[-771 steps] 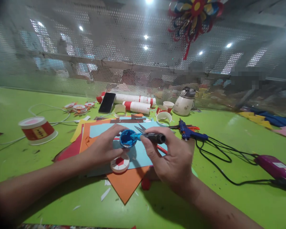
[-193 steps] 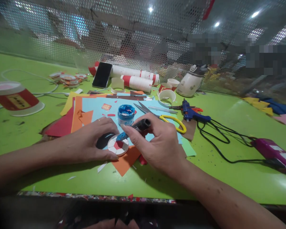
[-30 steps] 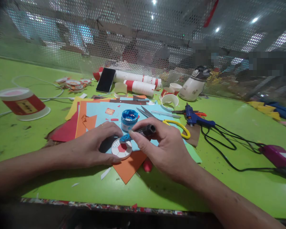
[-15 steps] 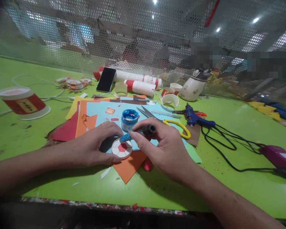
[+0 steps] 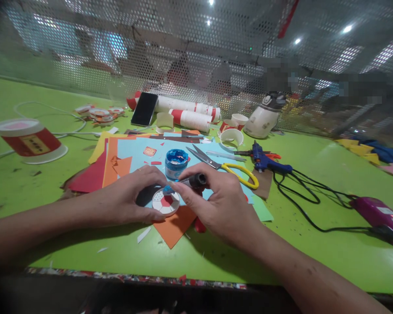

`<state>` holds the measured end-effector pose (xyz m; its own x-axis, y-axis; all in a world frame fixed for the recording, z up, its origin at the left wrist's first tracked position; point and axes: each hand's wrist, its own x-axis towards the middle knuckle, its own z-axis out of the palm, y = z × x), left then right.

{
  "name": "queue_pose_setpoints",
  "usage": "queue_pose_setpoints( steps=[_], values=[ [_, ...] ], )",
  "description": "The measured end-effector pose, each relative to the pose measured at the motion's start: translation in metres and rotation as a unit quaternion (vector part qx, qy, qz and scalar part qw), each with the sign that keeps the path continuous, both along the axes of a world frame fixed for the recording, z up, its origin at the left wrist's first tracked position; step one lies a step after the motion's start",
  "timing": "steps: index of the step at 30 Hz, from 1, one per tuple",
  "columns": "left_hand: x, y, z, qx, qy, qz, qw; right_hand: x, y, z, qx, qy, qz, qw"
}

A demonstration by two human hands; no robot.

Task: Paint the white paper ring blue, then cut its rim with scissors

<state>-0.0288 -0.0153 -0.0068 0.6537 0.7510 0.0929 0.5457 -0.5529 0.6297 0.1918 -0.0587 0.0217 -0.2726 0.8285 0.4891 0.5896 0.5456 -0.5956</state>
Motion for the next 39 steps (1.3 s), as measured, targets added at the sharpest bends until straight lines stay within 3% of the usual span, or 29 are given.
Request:
queue_pose_setpoints(
  steps=[6,13,29,39],
  values=[
    [0.0002,0.0003,0.0001,-0.001,0.0,0.001,1.0,-0.0007,-0.0016,0.0004,-0.007,0.009,-0.005,1.0],
    [-0.0008,-0.0004,-0.0015,-0.001,-0.001,0.007,1.0,0.001,-0.0052,0.0059,0.066,0.069,-0.057,0.994],
    [-0.0001,-0.0004,-0.0001,0.001,-0.012,-0.003,1.0,-0.0036,-0.0049,0.0036,0.042,0.048,-0.035,0.997],
    [-0.0001,0.0004,-0.0006,0.007,0.001,0.003,1.0,0.005,0.0013,0.0059,0.082,0.11,-0.085,0.987]
  ],
)
